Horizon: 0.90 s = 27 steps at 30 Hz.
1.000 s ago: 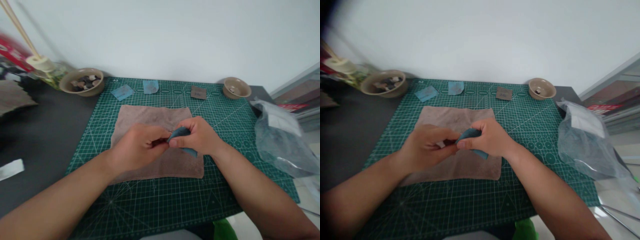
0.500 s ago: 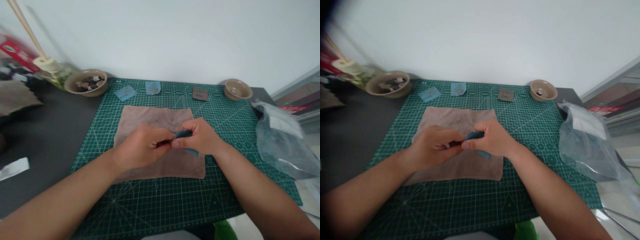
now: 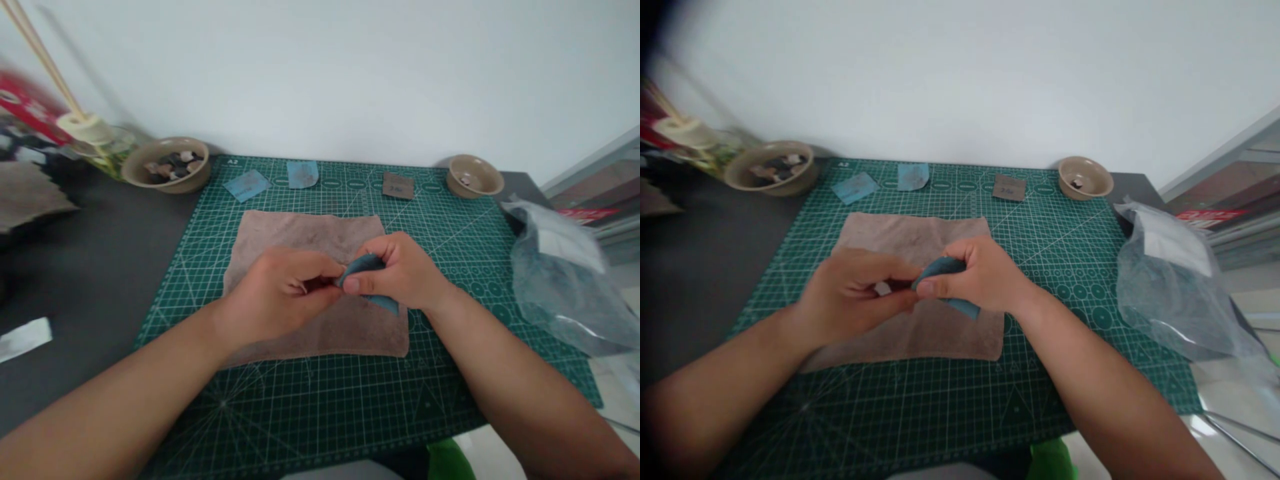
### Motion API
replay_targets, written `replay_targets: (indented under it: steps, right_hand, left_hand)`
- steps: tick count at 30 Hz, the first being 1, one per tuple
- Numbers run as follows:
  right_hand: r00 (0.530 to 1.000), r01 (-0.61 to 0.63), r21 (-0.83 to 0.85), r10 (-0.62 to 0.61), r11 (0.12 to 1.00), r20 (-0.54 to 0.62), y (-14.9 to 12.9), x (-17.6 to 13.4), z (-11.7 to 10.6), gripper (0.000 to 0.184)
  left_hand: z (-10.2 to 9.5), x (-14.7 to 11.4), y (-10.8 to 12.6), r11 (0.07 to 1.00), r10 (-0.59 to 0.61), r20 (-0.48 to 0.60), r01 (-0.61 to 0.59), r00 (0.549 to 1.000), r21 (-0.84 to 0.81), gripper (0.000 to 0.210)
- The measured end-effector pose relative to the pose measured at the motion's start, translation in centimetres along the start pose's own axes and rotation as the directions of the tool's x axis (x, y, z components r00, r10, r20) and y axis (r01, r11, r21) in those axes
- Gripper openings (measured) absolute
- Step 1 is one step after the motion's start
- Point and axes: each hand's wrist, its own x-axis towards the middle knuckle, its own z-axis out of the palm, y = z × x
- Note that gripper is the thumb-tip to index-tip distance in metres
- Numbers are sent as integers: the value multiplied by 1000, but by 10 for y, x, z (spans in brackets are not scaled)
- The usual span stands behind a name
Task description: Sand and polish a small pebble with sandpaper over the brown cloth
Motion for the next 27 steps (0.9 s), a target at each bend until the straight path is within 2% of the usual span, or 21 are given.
replay_targets:
  steps: [2, 3, 5, 7, 8, 9, 10, 12, 14, 15, 17, 20, 21, 23, 26, 27]
  right_hand:
    - [995, -42, 156, 28, 987, 92, -1, -2, -1, 40]
    - [994, -47, 169, 28, 984, 109, -1, -2, -1, 40]
    - [999, -13, 49, 11, 999, 50, 0, -2, 0, 40]
    - [996, 42, -173, -54, 984, -65, 1, 0, 1, 41]
    - [991, 55, -258, -83, 965, -102, 1, 2, 1, 43]
    - [989, 56, -289, -93, 956, -117, 1, 2, 1, 44]
    - [991, 51, -256, -81, 965, -110, 2, 3, 1, 43]
    - [999, 21, -50, -22, 999, -25, 2, 3, 1, 40]
    - [997, -25, 140, 14, 990, 74, 1, 1, 1, 40]
    - [995, -37, 170, 21, 985, 94, 1, 1, 1, 40]
    - [999, -24, 84, 20, 996, 45, 0, 0, 1, 38]
    - [992, 40, -209, -63, 977, -106, 0, 1, 2, 36]
    - [988, 48, -267, -86, 962, -130, 0, 2, 2, 37]
    - [991, 42, -216, -69, 975, -118, 0, 2, 1, 38]
    - [999, -18, 99, 14, 995, 41, 0, -1, 0, 40]
    - [995, -39, 168, 24, 985, 92, -1, -2, 0, 41]
  left_hand:
    - [-1, 0, 4, 981, -28, 17, 31, 999, -193, 9]
    - [-1, 0, 4, 976, -23, 27, 28, 999, -217, 10]
    - [1, -1, 0, 995, 39, 8, -38, 999, -95, 5]
    - [4, -1, -5, 975, 110, 42, -116, 993, 188, 13]
    - [5, -1, -8, 960, 89, 92, -110, 992, 256, 16]
    - [5, -1, -9, 960, 77, 91, -98, 993, 262, 18]
    - [5, 0, -9, 974, 51, 80, -68, 995, 217, 18]
    - [3, 1, -6, 1000, -15, 33, 15, 999, 12, 12]
    - [1, 1, -1, 985, -30, 15, 32, 999, -172, 7]
    - [0, 1, 0, 981, -11, 15, 13, 1000, -193, 7]
    - [0, 0, -1, 997, 41, 24, -40, 999, -68, 8]
    - [3, 0, -7, 965, 76, 86, -95, 993, 243, 18]
    - [4, 0, -9, 960, 73, 87, -94, 994, 265, 19]
    - [5, 1, -9, 987, 40, 56, -49, 998, 156, 18]
    - [4, 0, -4, 982, -13, 14, 16, 1000, -188, 6]
    - [3, 0, -2, 970, -2, 15, 5, 1000, -243, 6]
